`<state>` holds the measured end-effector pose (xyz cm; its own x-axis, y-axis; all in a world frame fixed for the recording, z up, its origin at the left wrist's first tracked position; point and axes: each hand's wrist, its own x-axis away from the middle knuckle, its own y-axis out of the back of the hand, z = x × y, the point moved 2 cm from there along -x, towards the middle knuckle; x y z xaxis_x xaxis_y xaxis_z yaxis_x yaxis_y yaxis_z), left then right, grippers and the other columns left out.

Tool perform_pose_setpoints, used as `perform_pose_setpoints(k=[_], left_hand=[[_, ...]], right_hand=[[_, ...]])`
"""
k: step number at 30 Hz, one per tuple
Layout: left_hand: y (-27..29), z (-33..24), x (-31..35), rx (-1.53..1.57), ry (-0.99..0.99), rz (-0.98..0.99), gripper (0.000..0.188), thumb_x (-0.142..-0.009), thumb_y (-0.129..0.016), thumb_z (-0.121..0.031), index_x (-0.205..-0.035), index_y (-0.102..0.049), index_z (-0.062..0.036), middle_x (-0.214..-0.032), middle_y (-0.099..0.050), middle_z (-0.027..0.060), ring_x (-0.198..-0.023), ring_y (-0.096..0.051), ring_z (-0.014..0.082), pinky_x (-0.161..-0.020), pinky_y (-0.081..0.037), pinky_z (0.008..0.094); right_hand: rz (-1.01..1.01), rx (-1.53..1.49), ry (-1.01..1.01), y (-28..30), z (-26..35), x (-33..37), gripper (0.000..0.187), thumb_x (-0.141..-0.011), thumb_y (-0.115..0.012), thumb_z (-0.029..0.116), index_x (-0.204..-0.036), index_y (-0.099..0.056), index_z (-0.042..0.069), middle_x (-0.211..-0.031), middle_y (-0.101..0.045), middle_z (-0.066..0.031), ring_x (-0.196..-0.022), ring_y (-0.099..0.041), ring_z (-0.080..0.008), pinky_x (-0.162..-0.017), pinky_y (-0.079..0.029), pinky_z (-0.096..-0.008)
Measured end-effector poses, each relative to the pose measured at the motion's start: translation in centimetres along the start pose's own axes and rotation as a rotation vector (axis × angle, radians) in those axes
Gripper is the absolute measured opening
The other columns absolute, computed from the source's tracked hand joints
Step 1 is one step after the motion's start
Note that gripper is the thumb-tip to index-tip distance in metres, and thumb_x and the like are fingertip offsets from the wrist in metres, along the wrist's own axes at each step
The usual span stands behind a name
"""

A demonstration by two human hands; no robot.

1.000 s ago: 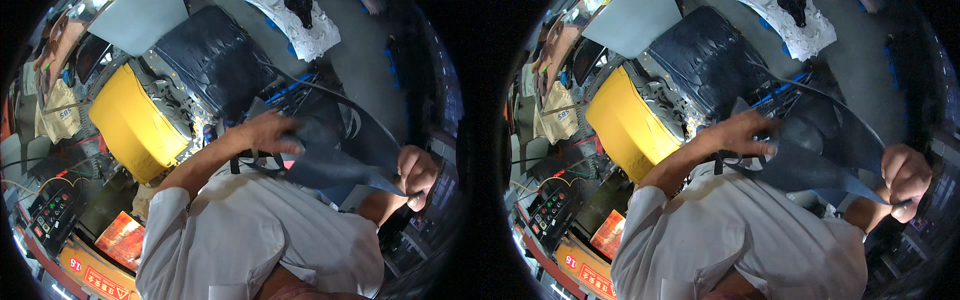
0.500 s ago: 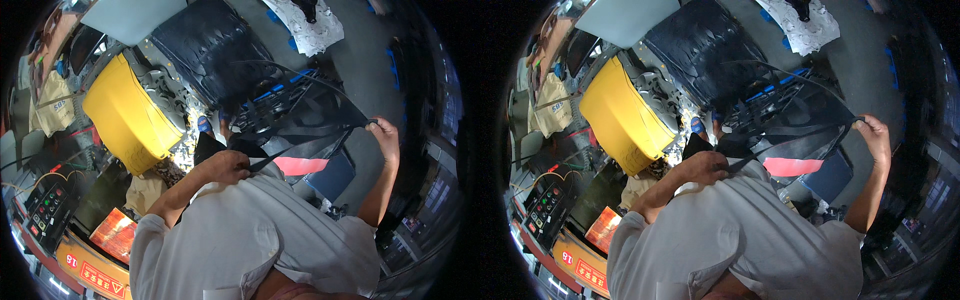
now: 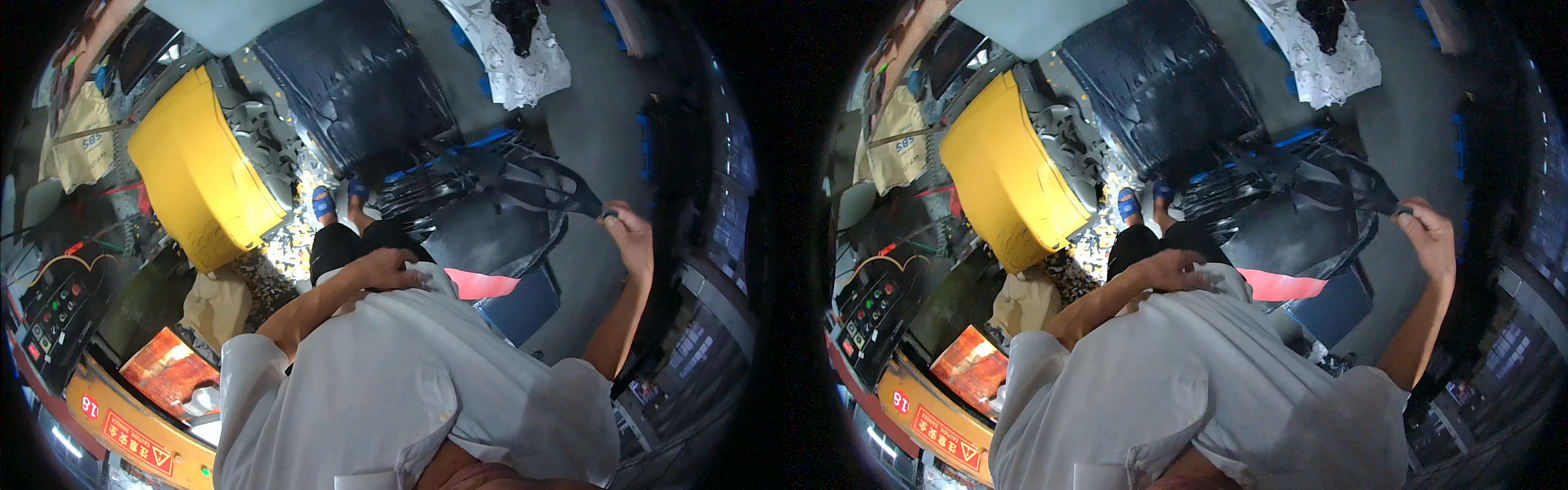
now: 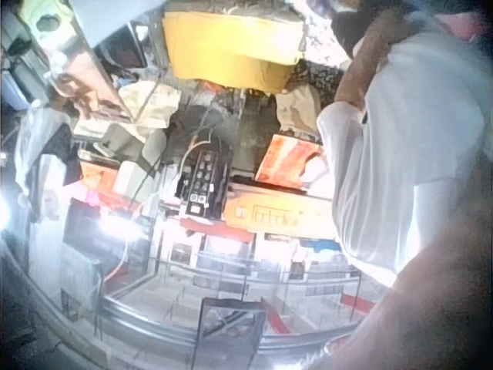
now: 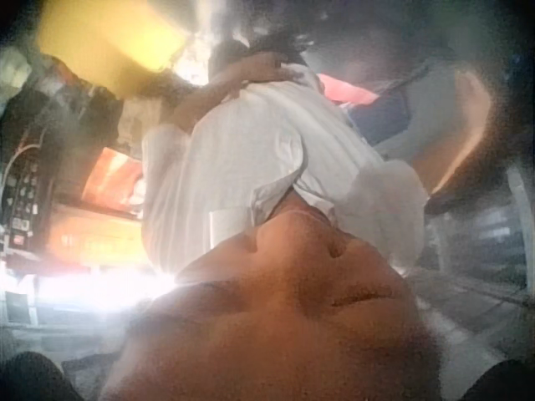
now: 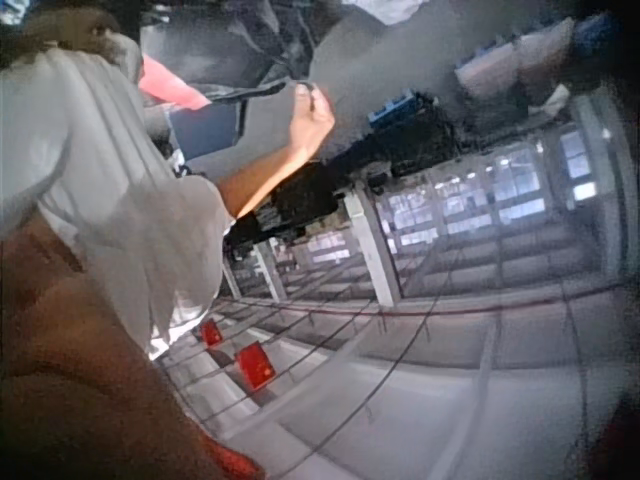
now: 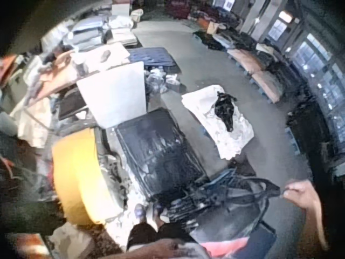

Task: The person writes on a yellow document, then places a shoe insole template on a sheet of black material and uses a hydraulic cutting machine to cut out the insole shape. The person repeats this process for multiple insoles, stacking the finished pieces.

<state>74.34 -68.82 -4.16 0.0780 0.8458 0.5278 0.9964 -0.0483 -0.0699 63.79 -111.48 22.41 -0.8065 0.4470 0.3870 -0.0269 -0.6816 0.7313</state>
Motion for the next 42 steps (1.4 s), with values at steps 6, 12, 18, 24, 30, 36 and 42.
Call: perform_pose_setpoints(k=[6,12,18,24,30,36,42], left_hand=[[7.7,-7.0,-5.1,-0.356,-0.233,-0.663,0.099,-0.08,-0.087,-0.018,-0.164,-0.034,-0.0102,-0.157,-0.047,0.0231,-0.136,-0.053,0.0457,-0.115,-0.044,0.0541],[10.7,-20.2,-8.2,-0.858,-0.906,-0.896,0.085,-0.073,-0.084,-0.012,-0.153,-0.053,-0.0156,-0.149,-0.054,0.0202,-0.136,-0.054,0.0379,-0.123,-0.035,0.0572],[12.4,-18.8,-6.6,-0.996,-0.629,-0.191,0.013,-0.087,-0.073,-0.027,-0.087,-0.069,-0.0139,-0.067,-0.063,0.0051,-0.082,-0.07,0.035,-0.077,-0.055,0.0513],[13.5,-7.1,3.2,-0.864,-0.603,-0.537,0.035,-0.083,-0.082,-0.026,-0.116,-0.077,-0.0155,-0.115,-0.071,0.0104,-0.108,-0.069,0.0346,-0.089,-0.058,0.0438],[7.7,-2.0,9.6,-0.379,0.011,-0.353,0.029,-0.088,-0.081,-0.027,-0.103,-0.065,-0.0067,-0.096,-0.072,0.0171,-0.082,-0.072,0.0405,-0.071,-0.056,0.0488],[3.5,-1.0,12.8,-0.356,0.036,-0.495,0.026,-0.093,-0.079,-0.025,-0.109,-0.075,-0.0051,-0.094,-0.073,0.0151,-0.087,-0.072,0.0393,-0.076,-0.058,0.0472],[2.9,-3.2,13.1,-0.54,-0.076,-0.526,0.018,-0.091,-0.078,-0.028,-0.1,-0.08,-0.0128,-0.092,-0.073,0.007,-0.084,-0.073,0.031,-0.073,-0.06,0.0438]], right_hand=[[0.199,0.15,0.406,1.5,9.1,4.6,0.02,-0.088,-0.083,0.014,-0.097,-0.078,-0.003,-0.086,-0.075,-0.0118,-0.088,-0.07,-0.0317,-0.093,-0.054,-0.052],[0.327,0.151,0.539,3.5,13.6,8.2,0.022,-0.077,-0.087,0.008,-0.097,-0.08,0.0,-0.088,-0.077,-0.0109,-0.094,-0.071,-0.0307,-0.098,-0.056,-0.0524],[0.098,0.141,0.377,3.8,10.6,8.4,0.02,-0.075,-0.081,0.002,-0.094,-0.079,-0.003,-0.08,-0.075,-0.0135,-0.093,-0.07,-0.0302,-0.092,-0.056,-0.0512],[0.141,0.085,0.249,-0.6,5.7,5.4,0.022,-0.072,-0.078,-0.007,-0.094,-0.077,-0.004,-0.085,-0.074,-0.0139,-0.095,-0.068,-0.0302,-0.082,-0.056,-0.0412],[0.164,0.033,0.237,-1.1,5.1,3.6,0.017,-0.081,-0.079,-0.003,-0.097,-0.078,-0.005,-0.087,-0.075,-0.0118,-0.097,-0.068,-0.0276,-0.082,-0.055,-0.0388],[0.197,-0.038,-0.043,-1.7,2.0,3.3,0.019,-0.084,-0.075,-0.006,-0.102,-0.079,-0.004,-0.109,-0.073,-0.0126,-0.099,-0.068,-0.0253,-0.088,-0.055,-0.0381],[0.107,0.076,-0.084,-1.9,-2.2,2.5,0.027,-0.087,-0.069,-0.01,-0.109,-0.079,-0.001,-0.115,-0.074,-0.0103,-0.108,-0.069,-0.0215,-0.096,-0.054,-0.0361]])
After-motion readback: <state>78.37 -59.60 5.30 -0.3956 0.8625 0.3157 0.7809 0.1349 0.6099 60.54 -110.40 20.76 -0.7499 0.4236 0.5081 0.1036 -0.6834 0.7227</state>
